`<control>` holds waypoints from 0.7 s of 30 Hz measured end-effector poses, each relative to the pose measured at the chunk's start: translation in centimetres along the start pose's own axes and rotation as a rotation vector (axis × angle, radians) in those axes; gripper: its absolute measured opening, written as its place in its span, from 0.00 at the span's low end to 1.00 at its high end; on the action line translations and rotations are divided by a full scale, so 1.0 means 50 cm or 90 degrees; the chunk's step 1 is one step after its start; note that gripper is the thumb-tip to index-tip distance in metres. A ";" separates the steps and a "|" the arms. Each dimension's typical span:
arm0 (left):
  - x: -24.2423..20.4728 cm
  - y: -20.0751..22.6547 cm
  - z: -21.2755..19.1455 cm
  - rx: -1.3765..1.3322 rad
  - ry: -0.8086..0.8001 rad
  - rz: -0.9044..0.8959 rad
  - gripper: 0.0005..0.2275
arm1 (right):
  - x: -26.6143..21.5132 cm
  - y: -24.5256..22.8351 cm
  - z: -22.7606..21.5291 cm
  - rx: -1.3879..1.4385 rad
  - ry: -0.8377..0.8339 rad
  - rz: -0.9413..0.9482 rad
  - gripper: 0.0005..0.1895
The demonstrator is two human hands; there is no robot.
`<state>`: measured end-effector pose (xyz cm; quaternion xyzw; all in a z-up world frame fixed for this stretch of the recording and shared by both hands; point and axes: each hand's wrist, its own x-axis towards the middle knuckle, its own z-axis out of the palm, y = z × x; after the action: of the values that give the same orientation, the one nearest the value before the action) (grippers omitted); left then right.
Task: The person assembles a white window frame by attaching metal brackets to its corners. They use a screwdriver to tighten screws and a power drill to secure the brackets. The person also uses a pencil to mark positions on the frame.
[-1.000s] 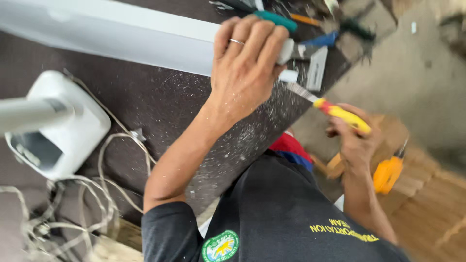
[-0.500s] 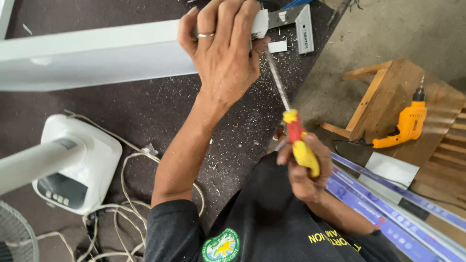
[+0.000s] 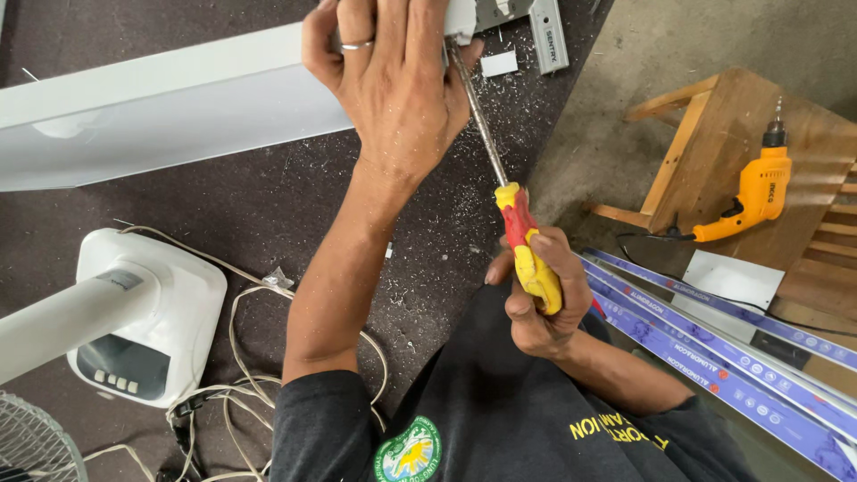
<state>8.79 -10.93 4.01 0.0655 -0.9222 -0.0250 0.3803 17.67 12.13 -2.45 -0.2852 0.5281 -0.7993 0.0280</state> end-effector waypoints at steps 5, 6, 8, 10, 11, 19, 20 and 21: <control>0.003 -0.003 0.009 -0.024 0.018 0.001 0.23 | 0.001 -0.004 -0.001 -0.011 -0.012 -0.005 0.33; 0.004 -0.002 0.010 -0.022 0.025 0.002 0.23 | 0.003 -0.002 0.001 -0.008 -0.012 -0.009 0.33; 0.004 -0.003 0.009 -0.026 0.017 -0.003 0.22 | 0.004 -0.004 0.001 -0.039 -0.013 -0.012 0.33; 0.004 -0.002 0.009 -0.025 0.015 -0.007 0.22 | 0.005 -0.008 0.005 -0.047 -0.020 0.005 0.31; 0.005 -0.002 0.009 -0.022 0.018 -0.006 0.22 | 0.006 -0.013 0.009 -0.038 -0.025 0.021 0.29; 0.015 0.007 -0.017 -0.041 -0.038 -0.034 0.21 | 0.058 -0.094 0.048 0.748 0.097 0.587 0.30; 0.016 0.007 -0.018 -0.037 -0.046 -0.037 0.21 | 0.074 -0.093 0.042 0.898 0.060 0.608 0.31; 0.018 0.008 -0.018 -0.034 -0.053 -0.039 0.21 | 0.086 -0.090 0.039 1.046 0.020 0.621 0.32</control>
<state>8.75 -10.67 5.31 0.0828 -0.9338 -0.0640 0.3421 16.18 11.02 3.82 0.0856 -0.1374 -0.8244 0.5424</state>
